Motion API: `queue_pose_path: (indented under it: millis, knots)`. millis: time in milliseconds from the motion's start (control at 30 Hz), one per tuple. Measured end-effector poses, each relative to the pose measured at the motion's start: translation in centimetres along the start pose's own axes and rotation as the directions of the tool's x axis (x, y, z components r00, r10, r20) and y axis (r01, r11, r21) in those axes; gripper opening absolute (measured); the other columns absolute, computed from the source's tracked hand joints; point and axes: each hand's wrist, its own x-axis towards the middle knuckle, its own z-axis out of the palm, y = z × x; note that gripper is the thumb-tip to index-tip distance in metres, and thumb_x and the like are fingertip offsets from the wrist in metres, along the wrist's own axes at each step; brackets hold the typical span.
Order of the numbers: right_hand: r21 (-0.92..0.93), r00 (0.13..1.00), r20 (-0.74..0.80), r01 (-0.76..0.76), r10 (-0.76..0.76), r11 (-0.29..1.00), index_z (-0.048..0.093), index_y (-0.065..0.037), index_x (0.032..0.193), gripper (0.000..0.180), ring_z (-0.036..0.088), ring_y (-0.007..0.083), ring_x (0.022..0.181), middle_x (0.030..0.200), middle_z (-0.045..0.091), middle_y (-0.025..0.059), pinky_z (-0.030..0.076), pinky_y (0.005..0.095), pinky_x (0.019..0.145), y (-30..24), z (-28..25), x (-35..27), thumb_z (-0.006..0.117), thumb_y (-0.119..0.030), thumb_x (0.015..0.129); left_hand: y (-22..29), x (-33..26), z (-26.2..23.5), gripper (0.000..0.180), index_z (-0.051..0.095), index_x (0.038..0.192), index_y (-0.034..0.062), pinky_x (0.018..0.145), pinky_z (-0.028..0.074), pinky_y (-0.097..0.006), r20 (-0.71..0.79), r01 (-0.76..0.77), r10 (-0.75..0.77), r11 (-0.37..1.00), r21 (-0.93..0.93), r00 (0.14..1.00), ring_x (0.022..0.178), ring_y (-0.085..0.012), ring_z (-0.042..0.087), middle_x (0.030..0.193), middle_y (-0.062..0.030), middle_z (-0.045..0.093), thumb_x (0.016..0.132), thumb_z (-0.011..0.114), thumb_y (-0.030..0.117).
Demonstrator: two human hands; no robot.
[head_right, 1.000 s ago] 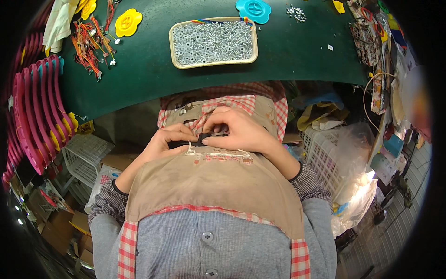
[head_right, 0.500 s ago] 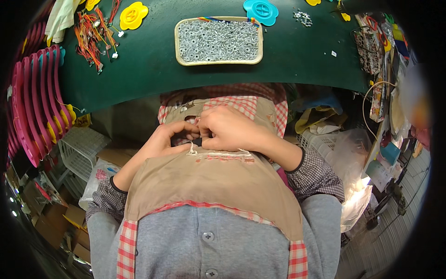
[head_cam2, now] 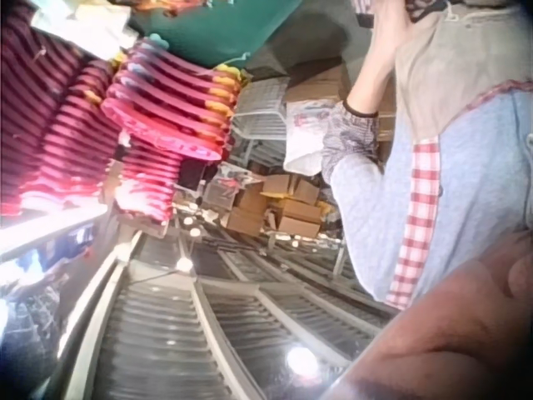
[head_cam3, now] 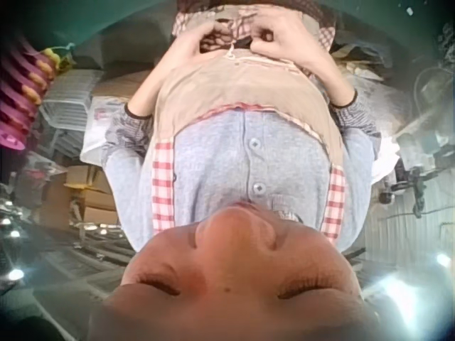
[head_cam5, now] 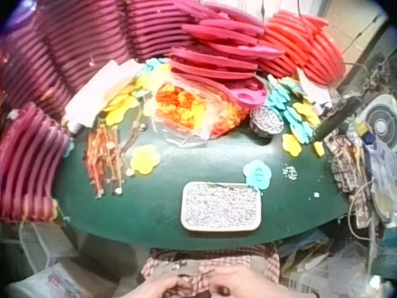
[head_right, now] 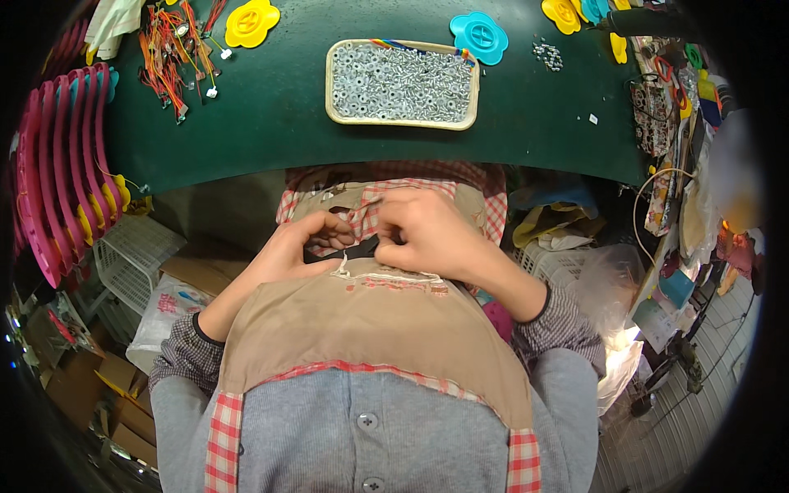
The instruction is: The person assembles decorative star-shaped lights by placing star components into a pink plastic mold, using a soldering iron to attach wires, and securing the assembly with a metal cap. The person repeats this process for multiple units.
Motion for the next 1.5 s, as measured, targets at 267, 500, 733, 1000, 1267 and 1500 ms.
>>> queue_pose_path:
  millis: [267,500,733,1000,1267,1500]
  knots:
    - [0.001,0.998,-0.019,0.057,-0.057,0.998,0.077,-0.003,0.092,0.019,0.067,0.0259,0.078,0.089,0.067,0.0099,0.054,0.0399,0.068,0.5,1.7,0.2,0.073,-0.017,0.081,0.1,0.9,-0.7,0.030,0.068,0.110,0.0022,0.079,0.057,-0.036,0.053,-0.109,0.101,0.976,0.188,0.993,0.090,-0.0227,0.072,0.100,-0.0101,0.071,0.084,0.081,0.010]
    - [0.283,0.962,-0.248,-0.043,0.116,0.958,0.076,-0.001,0.092,0.010,0.064,0.0224,0.071,0.085,0.064,0.0092,0.051,0.0356,0.065,0.4,2.7,-1.8,0.074,-0.009,0.086,1.1,1.0,-1.0,0.020,0.072,0.101,0.0007,0.077,0.055,-0.039,0.088,-0.238,0.223,0.846,0.478,0.971,0.090,-0.0314,0.069,0.094,-0.0116,0.068,0.089,0.079,0.015]
    - [0.226,0.967,-0.220,-0.081,0.132,0.971,0.076,-0.003,0.107,0.028,0.068,0.0278,0.093,0.098,0.067,0.0124,0.054,0.0374,0.080,0.1,1.7,-2.8,0.078,-0.022,0.087,0.2,2.4,-0.6,0.037,0.071,0.114,-0.0012,0.081,0.055,-0.036,0.117,-0.194,0.174,0.961,0.194,0.978,0.094,-0.0253,0.068,0.100,-0.0118,0.066,0.087,0.084,0.021]
    - [-0.069,0.957,0.183,-0.217,0.226,0.974,0.076,-0.004,0.111,0.049,0.068,0.0345,0.107,0.108,0.069,0.0162,0.053,0.0454,0.090,0.5,-1.6,-2.4,0.077,-0.040,0.077,1.5,5.4,-0.3,0.043,0.071,0.108,-0.0044,0.079,0.055,-0.039,0.317,-0.291,0.183,0.895,0.339,0.931,0.088,-0.0290,0.067,0.098,-0.0159,0.068,0.079,0.085,0.025]
    - [0.049,0.980,0.114,-0.168,0.162,0.985,0.075,-0.002,0.105,0.044,0.064,0.0309,0.095,0.099,0.063,0.0136,0.052,0.0413,0.083,1.6,-0.6,-2.4,0.077,-0.034,0.075,1.8,7.6,-0.2,0.041,0.066,0.097,-0.0046,0.071,0.053,-0.041,0.433,-0.314,0.147,0.885,0.345,0.889,0.077,-0.0291,0.065,0.085,-0.0158,0.067,0.073,0.084,0.024]
    - [0.201,0.990,0.002,-0.136,0.138,0.970,0.074,-0.003,0.100,0.035,0.061,0.0259,0.097,0.101,0.060,0.0103,0.051,0.0382,0.083,2.2,0.3,-3.2,0.079,-0.027,0.076,-0.2,6.2,0.4,0.047,0.061,0.106,-0.0008,0.069,0.049,-0.035,0.258,-0.227,0.184,0.963,0.147,0.948,0.077,-0.0199,0.054,0.091,-0.0081,0.056,0.074,0.088,0.021]
